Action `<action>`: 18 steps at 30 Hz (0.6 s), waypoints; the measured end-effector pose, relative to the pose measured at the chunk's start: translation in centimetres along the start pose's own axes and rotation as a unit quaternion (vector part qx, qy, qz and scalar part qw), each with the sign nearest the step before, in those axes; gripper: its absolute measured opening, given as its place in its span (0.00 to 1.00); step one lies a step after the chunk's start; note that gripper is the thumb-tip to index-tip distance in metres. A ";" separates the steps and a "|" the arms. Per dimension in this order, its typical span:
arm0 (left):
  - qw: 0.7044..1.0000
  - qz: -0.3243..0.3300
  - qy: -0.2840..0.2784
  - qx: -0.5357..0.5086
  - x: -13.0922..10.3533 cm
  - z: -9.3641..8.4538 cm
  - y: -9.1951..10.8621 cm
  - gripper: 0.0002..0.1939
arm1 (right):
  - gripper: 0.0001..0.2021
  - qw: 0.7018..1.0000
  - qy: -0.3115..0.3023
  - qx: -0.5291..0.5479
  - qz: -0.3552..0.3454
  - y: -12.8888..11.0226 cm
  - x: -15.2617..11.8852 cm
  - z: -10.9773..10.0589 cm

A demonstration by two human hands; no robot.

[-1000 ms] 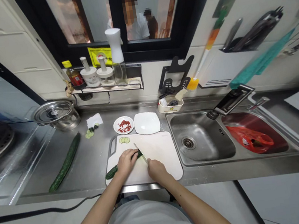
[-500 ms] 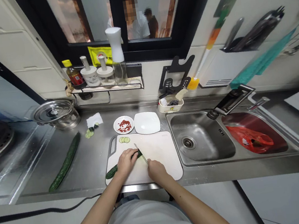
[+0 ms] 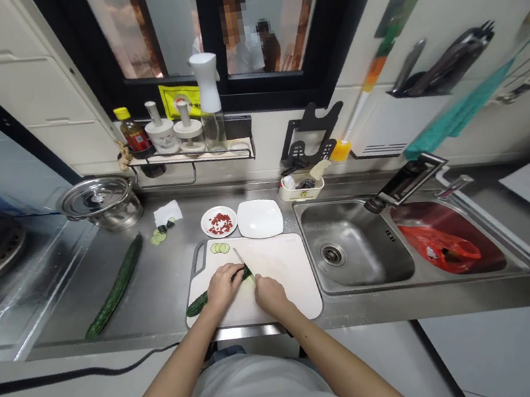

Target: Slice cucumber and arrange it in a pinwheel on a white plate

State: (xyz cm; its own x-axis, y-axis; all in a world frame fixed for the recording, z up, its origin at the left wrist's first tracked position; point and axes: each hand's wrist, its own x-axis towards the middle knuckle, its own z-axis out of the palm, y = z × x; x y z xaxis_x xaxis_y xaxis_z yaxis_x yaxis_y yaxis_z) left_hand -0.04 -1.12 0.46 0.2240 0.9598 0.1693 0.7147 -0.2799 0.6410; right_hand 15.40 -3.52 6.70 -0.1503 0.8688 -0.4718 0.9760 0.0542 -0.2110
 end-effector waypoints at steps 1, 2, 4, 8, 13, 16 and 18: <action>1.000 0.000 0.000 0.000 0.0 0.0 0.0 0.12 | 0.16 1.000 -0.001 0.001 0.001 0.0 0.0 -0.1; 1.000 0.000 0.000 0.000 0.0 0.0 0.0 0.12 | 0.16 1.000 -0.001 0.001 0.002 0.0 0.0 -0.1; 1.000 -0.001 0.002 0.001 0.0 0.0 -0.1 0.12 | 0.16 1.000 -0.004 0.000 0.006 0.0 -0.2 -0.1; 1.000 -0.002 0.002 0.005 0.1 0.0 -0.1 0.12 | 0.15 1.000 -0.012 -0.006 0.016 0.3 -1.1 0.2; 1.000 -0.005 0.001 0.001 0.1 -0.2 0.1 0.12 | 0.15 1.000 -0.018 -0.011 0.019 1.0 -2.6 0.6; 1.000 -0.008 0.004 0.001 0.1 -0.1 0.1 0.12 | 0.15 0.999 -0.029 -0.010 0.024 1.4 -3.2 0.7; 1.000 -0.007 0.004 0.002 0.1 -0.1 0.0 0.12 | 0.15 0.999 -0.030 -0.009 0.023 1.5 -3.3 0.8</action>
State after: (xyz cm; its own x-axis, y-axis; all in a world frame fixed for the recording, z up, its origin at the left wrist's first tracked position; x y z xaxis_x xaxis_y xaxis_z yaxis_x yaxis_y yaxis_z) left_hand -0.04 -1.07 0.54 0.2081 0.9640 0.1658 0.7205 -0.2657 0.6406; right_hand 17.20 -6.74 7.29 -0.1136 0.8400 -0.5305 0.9847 0.0241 -0.1727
